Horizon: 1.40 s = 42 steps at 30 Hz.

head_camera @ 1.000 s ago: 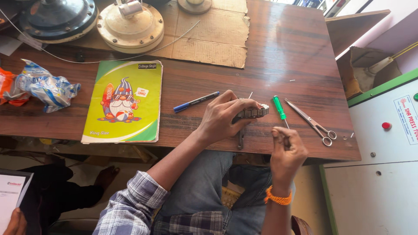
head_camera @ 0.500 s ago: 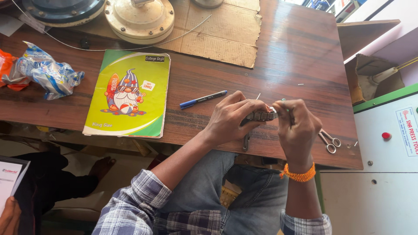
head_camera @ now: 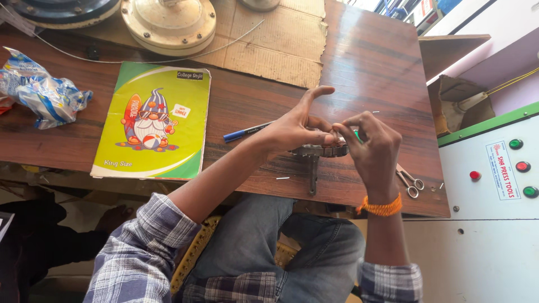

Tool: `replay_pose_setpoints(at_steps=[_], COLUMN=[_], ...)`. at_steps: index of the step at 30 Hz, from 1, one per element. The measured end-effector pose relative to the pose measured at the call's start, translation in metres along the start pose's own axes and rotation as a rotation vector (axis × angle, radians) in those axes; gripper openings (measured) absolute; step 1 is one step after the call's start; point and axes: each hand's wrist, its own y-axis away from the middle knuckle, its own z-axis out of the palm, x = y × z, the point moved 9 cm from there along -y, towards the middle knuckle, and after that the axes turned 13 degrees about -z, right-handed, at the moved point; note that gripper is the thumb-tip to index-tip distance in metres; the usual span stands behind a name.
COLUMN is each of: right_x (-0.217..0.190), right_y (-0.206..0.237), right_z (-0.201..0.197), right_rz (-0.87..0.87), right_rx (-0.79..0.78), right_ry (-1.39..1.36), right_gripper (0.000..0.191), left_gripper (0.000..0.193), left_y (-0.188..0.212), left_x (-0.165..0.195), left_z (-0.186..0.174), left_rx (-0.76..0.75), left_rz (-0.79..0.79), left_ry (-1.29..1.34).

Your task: The person sits at a workbench and works on a small mechanical component, inserting and adjusting small pins into it by hand and pressing parts into place. A screwdriver and scissors lie on the bench, and another person at the side handles small plastic packets of parts.

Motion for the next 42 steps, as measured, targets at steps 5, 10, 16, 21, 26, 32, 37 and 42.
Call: replay_pose_setpoints(at_steps=[5,10,16,21,26,32,37,42], right_x=[-0.024,-0.035,-0.017,0.003,0.020,0.015,0.000,-0.011], right_y=[0.035,0.073,0.119,0.145,0.129,0.095,0.054,0.025], right_z=[-0.004,0.016,0.062,0.058,0.028,-0.016,-0.016,-0.010], right_rz=[0.192,0.356,0.621,0.682,0.560,0.440,0.311,0.153], right_rx=[0.150,0.256,0.291,0.325,0.303,0.240,0.193,0.140], right_ry=[-0.124,-0.259,-0.482,-0.541,-0.516,-0.254,-0.214,-0.180], right_gripper=[0.013,0.009,0.015,0.020,0.006,0.009,0.009,0.007], left_gripper=[0.101,0.090,0.052,0.059,0.043,0.045,0.047,0.047], left_y=[0.009,0.009,0.023,0.069,0.068,0.066,0.069,0.065], left_x=[0.012,0.007,0.027,0.043,0.029,0.023,0.023,0.019], left_z=[-0.001,-0.013,-0.005,0.041,0.047,0.034,0.035,0.031], left_rx=[-0.121,0.011,0.052,0.419,0.622,0.599,0.615,0.631], left_rz=[0.181,0.139,0.268,0.682,0.625,0.567,0.567,0.524], left_ry=[-0.148,-0.406,-0.539,-0.983,-0.995,-1.024,-1.020,-0.993])
